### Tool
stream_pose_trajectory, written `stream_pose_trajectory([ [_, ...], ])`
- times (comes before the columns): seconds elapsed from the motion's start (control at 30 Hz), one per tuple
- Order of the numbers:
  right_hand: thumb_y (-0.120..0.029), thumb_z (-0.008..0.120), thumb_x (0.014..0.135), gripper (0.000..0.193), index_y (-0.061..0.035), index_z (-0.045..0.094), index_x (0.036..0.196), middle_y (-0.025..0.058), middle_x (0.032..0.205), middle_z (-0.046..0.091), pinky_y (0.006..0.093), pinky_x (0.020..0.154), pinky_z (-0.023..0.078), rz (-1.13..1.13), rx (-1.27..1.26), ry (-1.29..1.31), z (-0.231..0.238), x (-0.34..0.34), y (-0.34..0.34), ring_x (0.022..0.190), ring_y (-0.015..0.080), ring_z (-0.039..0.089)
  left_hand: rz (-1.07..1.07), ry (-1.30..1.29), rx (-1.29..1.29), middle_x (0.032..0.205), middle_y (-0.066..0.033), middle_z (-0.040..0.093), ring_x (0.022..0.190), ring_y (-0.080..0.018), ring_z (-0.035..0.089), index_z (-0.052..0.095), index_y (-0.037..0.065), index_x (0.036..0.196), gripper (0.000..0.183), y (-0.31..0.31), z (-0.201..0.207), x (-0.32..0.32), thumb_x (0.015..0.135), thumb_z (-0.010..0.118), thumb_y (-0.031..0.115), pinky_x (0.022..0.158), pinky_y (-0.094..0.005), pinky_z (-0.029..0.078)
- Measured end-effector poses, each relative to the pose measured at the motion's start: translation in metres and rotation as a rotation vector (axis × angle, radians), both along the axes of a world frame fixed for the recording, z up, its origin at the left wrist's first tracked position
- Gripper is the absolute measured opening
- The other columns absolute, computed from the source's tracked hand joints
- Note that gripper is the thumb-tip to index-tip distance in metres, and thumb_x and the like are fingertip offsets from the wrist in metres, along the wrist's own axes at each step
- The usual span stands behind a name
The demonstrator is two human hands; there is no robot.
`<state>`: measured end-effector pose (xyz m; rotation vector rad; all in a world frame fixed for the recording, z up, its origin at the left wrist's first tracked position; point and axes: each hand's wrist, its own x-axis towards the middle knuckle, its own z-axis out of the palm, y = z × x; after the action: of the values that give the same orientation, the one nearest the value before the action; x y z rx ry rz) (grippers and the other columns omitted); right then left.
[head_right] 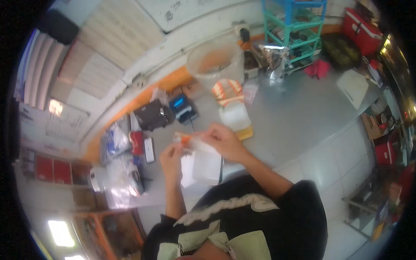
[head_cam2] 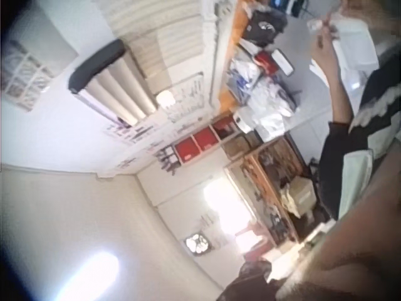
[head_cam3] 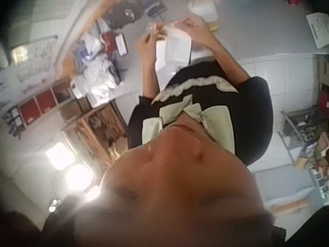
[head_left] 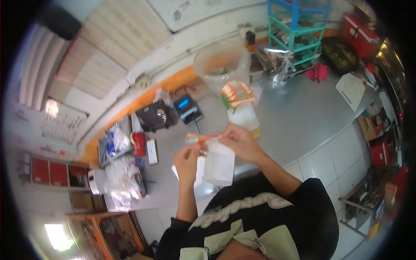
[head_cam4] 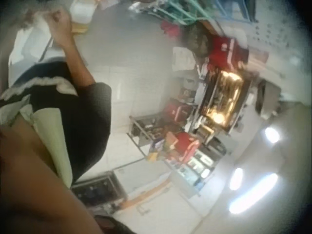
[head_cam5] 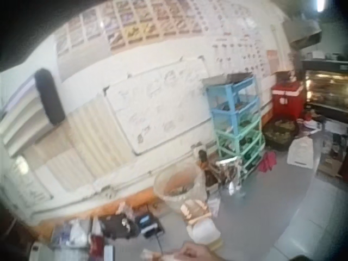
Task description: The person repeatedly folds flat white cardboard pieces into small rectangular boxes and secures them with colorful adhesive strips. The person handles the boxes one at a time, folds the sides, applies the strips, and stacks the finished boxes on the counter.
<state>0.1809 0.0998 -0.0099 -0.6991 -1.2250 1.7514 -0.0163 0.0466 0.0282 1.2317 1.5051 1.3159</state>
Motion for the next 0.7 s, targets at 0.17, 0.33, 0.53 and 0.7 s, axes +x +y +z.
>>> stream_pose_trajectory([
  [0.17, -0.001, 0.057, 0.099, 0.012, -0.0041, 0.047, 0.092, 0.0303, 0.127, 0.061, 0.0305, 0.093, 0.053, 0.010, 0.007, 0.177, 0.029, 0.003, -0.011, 0.121, 0.0259, 0.060, -0.120, -0.347, 0.134, 0.094, -0.0173, 0.072, 0.079, -0.0232, 0.070, 0.067, -0.007, 0.101, 0.019, -0.001, -0.003, -0.006, 0.092, 0.071, 0.010, 0.072, -0.0347, 0.061],
  [0.33, -0.001, 0.056, 0.100, 0.011, -0.0028, 0.047, 0.095, 0.0314, 0.129, 0.059, 0.0304, 0.093, 0.053, -0.009, 0.088, 0.157, 0.037, -0.003, -0.015, 0.120, 0.0250, 0.061, -0.096, -0.637, 0.151, 0.098, -0.0185, 0.072, 0.088, -0.0271, 0.073, 0.067, -0.008, 0.103, 0.018, -0.008, 0.010, 0.002, 0.090, 0.072, 0.003, 0.079, -0.0398, 0.064],
  [0.53, -0.003, 0.058, 0.099, 0.010, -0.0001, 0.049, 0.095, 0.0243, 0.129, 0.062, 0.0273, 0.089, 0.054, -0.128, 0.028, 0.302, 0.045, -0.019, -0.025, 0.109, 0.0149, 0.063, 0.043, -0.322, 0.132, 0.098, -0.0177, 0.071, 0.086, -0.0219, 0.072, 0.066, -0.009, 0.105, 0.015, -0.015, 0.017, 0.024, 0.092, 0.067, -0.003, 0.079, -0.0379, 0.064],
  [0.7, -0.001, 0.057, 0.099, 0.007, 0.0011, 0.051, 0.096, 0.0248, 0.129, 0.062, 0.0272, 0.084, 0.056, -0.213, 0.083, 0.372, 0.047, -0.039, -0.032, 0.108, 0.0157, 0.063, 0.196, -0.309, 0.259, 0.098, -0.0167, 0.072, 0.084, -0.0179, 0.070, 0.067, -0.010, 0.103, 0.013, -0.020, 0.017, 0.052, 0.093, 0.066, -0.003, 0.081, -0.0363, 0.064],
])
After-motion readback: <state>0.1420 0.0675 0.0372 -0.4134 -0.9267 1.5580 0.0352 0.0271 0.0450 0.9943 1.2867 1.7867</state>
